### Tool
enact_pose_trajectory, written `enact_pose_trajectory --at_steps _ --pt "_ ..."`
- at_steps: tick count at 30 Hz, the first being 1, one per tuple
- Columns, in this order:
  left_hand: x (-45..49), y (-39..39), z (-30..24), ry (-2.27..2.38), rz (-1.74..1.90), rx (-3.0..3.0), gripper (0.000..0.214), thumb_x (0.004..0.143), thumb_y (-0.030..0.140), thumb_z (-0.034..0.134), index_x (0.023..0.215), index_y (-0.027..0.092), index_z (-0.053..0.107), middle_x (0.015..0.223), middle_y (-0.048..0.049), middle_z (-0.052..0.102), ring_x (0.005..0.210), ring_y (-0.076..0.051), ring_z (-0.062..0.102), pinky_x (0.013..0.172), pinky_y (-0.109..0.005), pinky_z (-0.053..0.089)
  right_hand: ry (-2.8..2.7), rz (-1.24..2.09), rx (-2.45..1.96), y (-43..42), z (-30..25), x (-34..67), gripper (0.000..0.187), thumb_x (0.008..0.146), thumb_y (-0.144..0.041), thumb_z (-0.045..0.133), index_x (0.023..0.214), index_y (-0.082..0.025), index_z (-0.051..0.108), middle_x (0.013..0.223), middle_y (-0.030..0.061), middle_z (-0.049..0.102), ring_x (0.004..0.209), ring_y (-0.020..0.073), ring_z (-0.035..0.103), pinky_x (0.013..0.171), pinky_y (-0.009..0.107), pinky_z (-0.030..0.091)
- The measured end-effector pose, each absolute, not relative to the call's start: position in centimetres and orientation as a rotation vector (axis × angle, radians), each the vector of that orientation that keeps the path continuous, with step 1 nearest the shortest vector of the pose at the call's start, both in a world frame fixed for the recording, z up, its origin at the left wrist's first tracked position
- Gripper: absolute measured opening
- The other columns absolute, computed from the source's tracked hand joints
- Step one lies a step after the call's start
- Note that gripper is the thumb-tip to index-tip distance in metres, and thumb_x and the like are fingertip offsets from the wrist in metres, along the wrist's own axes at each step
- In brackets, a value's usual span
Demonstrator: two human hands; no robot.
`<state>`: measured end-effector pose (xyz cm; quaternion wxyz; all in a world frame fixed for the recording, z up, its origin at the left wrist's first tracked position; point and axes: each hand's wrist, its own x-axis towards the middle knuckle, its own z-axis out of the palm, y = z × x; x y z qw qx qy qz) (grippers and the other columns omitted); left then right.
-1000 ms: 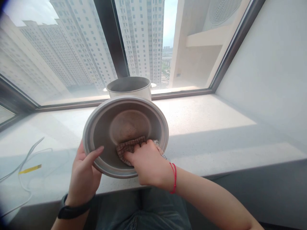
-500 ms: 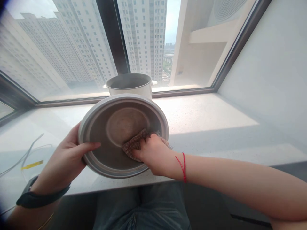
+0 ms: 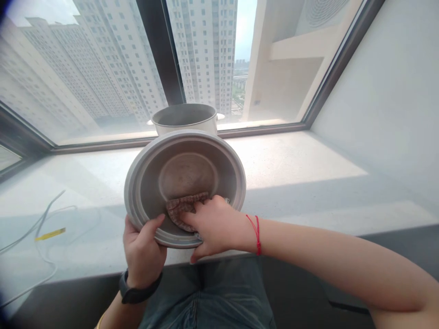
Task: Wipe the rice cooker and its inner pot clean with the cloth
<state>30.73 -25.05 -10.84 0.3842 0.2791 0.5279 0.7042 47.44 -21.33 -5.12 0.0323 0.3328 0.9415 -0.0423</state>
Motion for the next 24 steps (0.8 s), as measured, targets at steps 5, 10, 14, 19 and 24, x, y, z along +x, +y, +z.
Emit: enact_pose_trajectory --at_steps 5,10,14,19,24 --pt "29.4 -23.9 -7.9 1.221 1.790 0.586 0.041 0.054 0.018 0.080 0.091 0.020 0.063 0.075 0.0023 0.068 0.063 -0.016 0.062 0.057 -0.025 0.051 2.847 0.028 1.066 -20.2 -4.8 49.7 0.049 0.093 -0.059 0.053 0.119 -0.021 0.071 0.100 0.0146 0.072 0.093 0.0274 0.065 0.081 0.039 0.043" --pt "29.4 -23.9 -6.9 1.217 1.688 0.669 0.041 0.052 0.015 0.077 0.091 0.019 0.064 0.071 0.0025 0.067 0.061 -0.015 0.059 0.054 -0.023 0.050 2.881 0.026 1.173 -19.1 -4.4 49.7 0.039 0.094 -0.036 0.054 0.127 -0.020 0.068 0.100 0.0144 0.072 0.098 0.0266 0.062 0.082 0.039 0.043" --pt "30.2 -23.5 -6.4 1.211 1.628 0.727 0.036 0.054 0.014 0.072 0.088 0.018 0.064 0.068 0.0019 0.064 0.062 -0.015 0.056 0.053 -0.022 0.047 2.899 -0.035 1.217 -17.6 -3.5 48.7 0.046 0.093 -0.028 0.050 0.137 -0.027 0.060 0.109 0.0116 0.071 0.106 0.0287 0.060 0.081 0.042 0.047" --pt "29.5 -23.0 -5.8 1.210 1.656 0.726 0.038 0.052 0.012 0.070 0.089 0.018 0.065 0.071 0.0009 0.066 0.065 -0.016 0.057 0.056 -0.022 0.048 2.925 0.346 1.218 -15.3 -2.1 48.2 0.060 0.091 -0.006 0.033 0.142 -0.030 0.055 0.135 0.0083 0.062 0.133 0.0307 0.046 0.095 0.052 0.045" --pt "28.2 -23.4 -4.6 1.188 1.741 0.770 0.035 0.055 0.013 0.074 0.089 0.021 0.069 0.075 0.0005 0.068 0.067 -0.018 0.061 0.056 -0.024 0.051 2.623 0.683 1.363 -17.6 -1.8 47.3 0.046 0.090 -0.001 0.035 0.116 -0.013 0.071 0.127 0.0198 0.064 0.127 0.0395 0.047 0.091 0.057 0.045"
